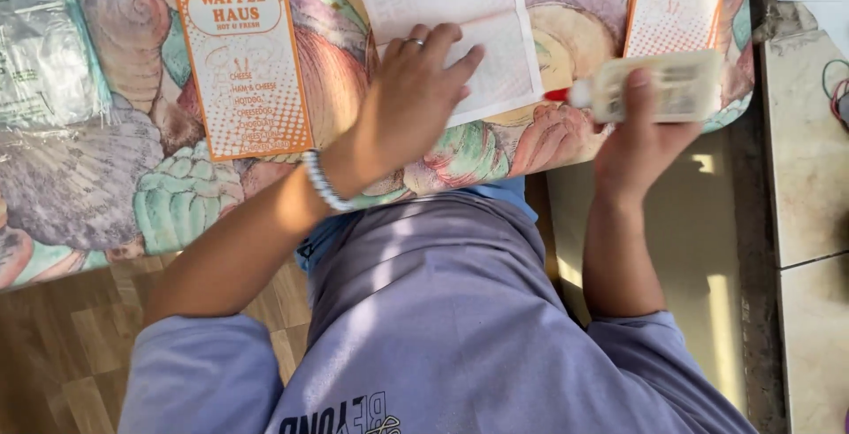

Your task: The person is manually assembling paper packaging sleeves by applying glue from a bottle and folding the edges together.

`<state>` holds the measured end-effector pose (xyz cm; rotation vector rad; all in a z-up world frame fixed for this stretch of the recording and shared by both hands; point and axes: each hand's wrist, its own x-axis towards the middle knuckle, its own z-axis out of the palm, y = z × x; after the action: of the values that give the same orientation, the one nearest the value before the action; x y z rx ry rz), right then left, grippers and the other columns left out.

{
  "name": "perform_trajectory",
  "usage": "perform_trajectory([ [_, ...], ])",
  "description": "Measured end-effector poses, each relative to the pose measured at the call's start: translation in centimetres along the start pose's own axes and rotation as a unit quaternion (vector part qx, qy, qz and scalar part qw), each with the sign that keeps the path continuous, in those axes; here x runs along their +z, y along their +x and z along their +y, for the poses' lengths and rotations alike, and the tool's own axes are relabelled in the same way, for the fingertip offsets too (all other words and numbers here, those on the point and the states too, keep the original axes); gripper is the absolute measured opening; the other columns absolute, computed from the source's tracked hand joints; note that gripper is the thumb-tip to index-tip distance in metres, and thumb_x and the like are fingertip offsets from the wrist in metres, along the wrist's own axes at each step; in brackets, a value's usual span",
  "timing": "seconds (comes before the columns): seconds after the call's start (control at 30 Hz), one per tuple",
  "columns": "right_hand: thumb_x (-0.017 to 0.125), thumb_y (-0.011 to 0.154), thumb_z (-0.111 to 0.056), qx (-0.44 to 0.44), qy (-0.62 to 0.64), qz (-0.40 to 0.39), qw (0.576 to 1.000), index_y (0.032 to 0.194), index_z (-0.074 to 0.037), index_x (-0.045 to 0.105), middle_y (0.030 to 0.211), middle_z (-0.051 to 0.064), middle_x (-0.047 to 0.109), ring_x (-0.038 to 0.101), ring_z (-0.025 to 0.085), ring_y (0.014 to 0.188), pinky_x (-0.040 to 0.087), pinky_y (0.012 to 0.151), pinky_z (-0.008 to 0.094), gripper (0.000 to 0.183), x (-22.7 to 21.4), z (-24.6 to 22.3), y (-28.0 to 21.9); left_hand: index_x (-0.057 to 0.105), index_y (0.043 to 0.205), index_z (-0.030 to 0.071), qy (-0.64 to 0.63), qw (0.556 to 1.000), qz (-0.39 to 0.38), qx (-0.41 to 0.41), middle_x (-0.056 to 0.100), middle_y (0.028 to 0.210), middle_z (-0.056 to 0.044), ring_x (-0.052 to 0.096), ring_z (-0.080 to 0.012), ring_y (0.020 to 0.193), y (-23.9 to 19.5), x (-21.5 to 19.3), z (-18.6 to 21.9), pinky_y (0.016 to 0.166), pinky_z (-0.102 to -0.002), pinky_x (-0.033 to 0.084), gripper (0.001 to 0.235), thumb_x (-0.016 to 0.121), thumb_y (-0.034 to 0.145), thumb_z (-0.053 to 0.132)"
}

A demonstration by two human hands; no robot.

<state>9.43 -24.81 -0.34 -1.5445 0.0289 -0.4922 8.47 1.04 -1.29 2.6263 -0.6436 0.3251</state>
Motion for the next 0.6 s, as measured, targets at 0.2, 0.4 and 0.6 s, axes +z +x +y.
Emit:
perform_trajectory([
  [0.2,0.084,0.09,-0.016,0.02,-0.07,-0.055,0.996,0.095,0.0,0.071,0.091,0.009,0.073,0.068,0.013,0.08,0.061,0.066,0.03,0.021,4.4,0.7,-5.8,0.07,0.127,0.001,-0.081,0.993,0.013,0.084,0.053,0.132,-0.019,0.055,-0.0388,0.113,-3.3,-1.1,-3.3,0.091,-0.052,0.047,0.053,0.088,0.08,0.016],
  [0.4,0.082,0.091,-0.014,0.02,-0.073,-0.142,0.987,0.093,0.002,0.071,0.086,0.01,0.073,0.069,0.013,0.08,0.06,0.067,0.031,0.02,7.0,-0.9,-7.5,0.063,0.132,-0.005,-0.067,0.996,0.042,-0.033,0.049,0.142,-0.026,0.053,-0.0464,0.11,-3.8,0.4,-0.6,0.101,-0.054,0.046,0.04,0.069,0.092,0.0],
  [0.6,0.08,0.095,-0.021,-0.094,-0.137,-0.167,0.972,0.09,0.002,0.07,0.084,0.011,0.073,0.074,0.022,0.078,0.059,0.064,0.033,0.025,6.6,-0.6,-6.3,0.073,0.125,0.007,-0.021,0.999,0.03,0.021,0.066,0.134,-0.01,0.055,-0.0333,0.125,-5.7,-2.4,-3.2,0.107,-0.051,0.034,0.045,0.08,0.081,0.014],
])
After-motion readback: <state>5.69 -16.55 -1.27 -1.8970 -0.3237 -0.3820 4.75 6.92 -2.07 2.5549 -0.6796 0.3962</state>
